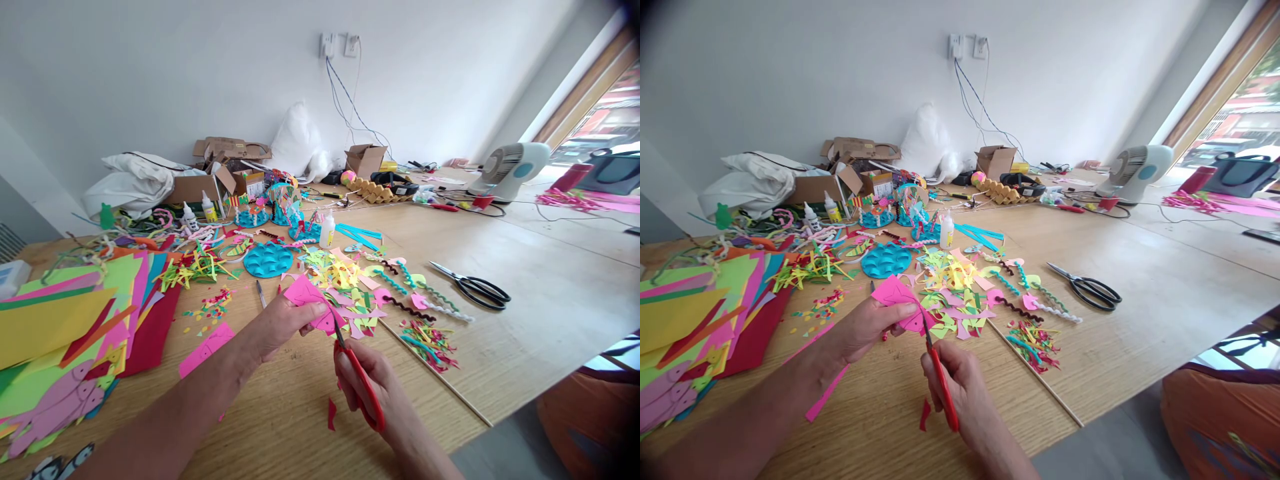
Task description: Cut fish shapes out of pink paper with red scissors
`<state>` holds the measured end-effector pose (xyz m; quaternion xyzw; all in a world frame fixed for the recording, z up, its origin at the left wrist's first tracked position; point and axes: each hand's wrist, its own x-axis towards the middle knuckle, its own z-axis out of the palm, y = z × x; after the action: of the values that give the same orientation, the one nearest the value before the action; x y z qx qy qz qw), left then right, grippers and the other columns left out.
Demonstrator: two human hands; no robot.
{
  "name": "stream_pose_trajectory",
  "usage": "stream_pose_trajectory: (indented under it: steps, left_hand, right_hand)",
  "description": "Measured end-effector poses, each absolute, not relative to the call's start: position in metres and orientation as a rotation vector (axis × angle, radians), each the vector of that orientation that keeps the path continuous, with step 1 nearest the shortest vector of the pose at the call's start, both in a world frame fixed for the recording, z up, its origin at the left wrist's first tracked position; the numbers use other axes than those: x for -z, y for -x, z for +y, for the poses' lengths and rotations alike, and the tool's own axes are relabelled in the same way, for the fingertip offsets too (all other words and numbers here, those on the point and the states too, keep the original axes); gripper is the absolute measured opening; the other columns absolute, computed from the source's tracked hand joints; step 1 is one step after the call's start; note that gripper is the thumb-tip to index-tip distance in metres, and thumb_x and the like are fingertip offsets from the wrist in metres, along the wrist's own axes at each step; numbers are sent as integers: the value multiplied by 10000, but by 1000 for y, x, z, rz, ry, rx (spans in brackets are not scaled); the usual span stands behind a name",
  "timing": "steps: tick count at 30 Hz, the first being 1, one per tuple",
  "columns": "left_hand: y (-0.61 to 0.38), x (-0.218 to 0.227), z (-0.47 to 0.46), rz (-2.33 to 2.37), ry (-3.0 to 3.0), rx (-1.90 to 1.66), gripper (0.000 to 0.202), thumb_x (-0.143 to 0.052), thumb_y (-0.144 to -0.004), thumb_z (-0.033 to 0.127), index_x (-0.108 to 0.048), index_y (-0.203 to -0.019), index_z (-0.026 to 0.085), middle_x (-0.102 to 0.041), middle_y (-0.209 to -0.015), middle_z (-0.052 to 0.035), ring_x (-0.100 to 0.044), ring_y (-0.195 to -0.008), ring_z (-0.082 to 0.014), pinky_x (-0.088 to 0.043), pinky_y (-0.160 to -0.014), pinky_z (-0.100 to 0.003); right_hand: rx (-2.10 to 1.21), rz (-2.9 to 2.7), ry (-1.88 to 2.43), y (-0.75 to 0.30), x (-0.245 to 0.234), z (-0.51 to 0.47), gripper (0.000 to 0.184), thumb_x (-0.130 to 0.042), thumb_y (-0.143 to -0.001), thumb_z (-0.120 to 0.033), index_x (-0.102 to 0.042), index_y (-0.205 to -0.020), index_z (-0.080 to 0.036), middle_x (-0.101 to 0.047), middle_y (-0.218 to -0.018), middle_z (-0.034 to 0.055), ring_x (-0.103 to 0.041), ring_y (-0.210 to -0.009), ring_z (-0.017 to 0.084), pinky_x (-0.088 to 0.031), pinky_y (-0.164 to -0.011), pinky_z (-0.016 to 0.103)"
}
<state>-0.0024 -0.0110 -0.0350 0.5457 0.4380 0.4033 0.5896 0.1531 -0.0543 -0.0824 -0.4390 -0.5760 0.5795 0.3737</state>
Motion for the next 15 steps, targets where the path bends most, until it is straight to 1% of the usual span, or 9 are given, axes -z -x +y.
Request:
stream_pose_trajectory:
  steps: [5,8,15]
  left_hand:
    - [-2,37,-13,970,-1250,-942,215,-554,-689,339,-466,-599,164,-425,-506,52,-352,-465,-62,-260,-445,-207]
    - [-5,37,-15,965,-1230,-936,208,-556,-685,332,-464,-603,165,-423,-514,52,-351,-470,-62,-267,-455,-211]
    - [-7,37,-17,932,-1214,-948,212,-561,-688,339,-479,-603,163,-439,-525,45,-364,-483,-68,-272,-464,-217]
  right_hand:
    - [-1514,-1420,1070,-152,80,-54,455,-509,-732,-622,-411,-564,-211,-391,-383,-71,-317,-362,78,-256,-375,206]
    - [-1529,-1409,1047,-152,82,-54,473,-506,-722,-652,-414,-566,-215,-392,-375,-68,-307,-356,82,-247,-365,211]
    - [-1527,-1412,1027,-154,87,-56,460,-479,-781,-616,-411,-572,-211,-388,-381,-70,-286,-351,79,-222,-364,213]
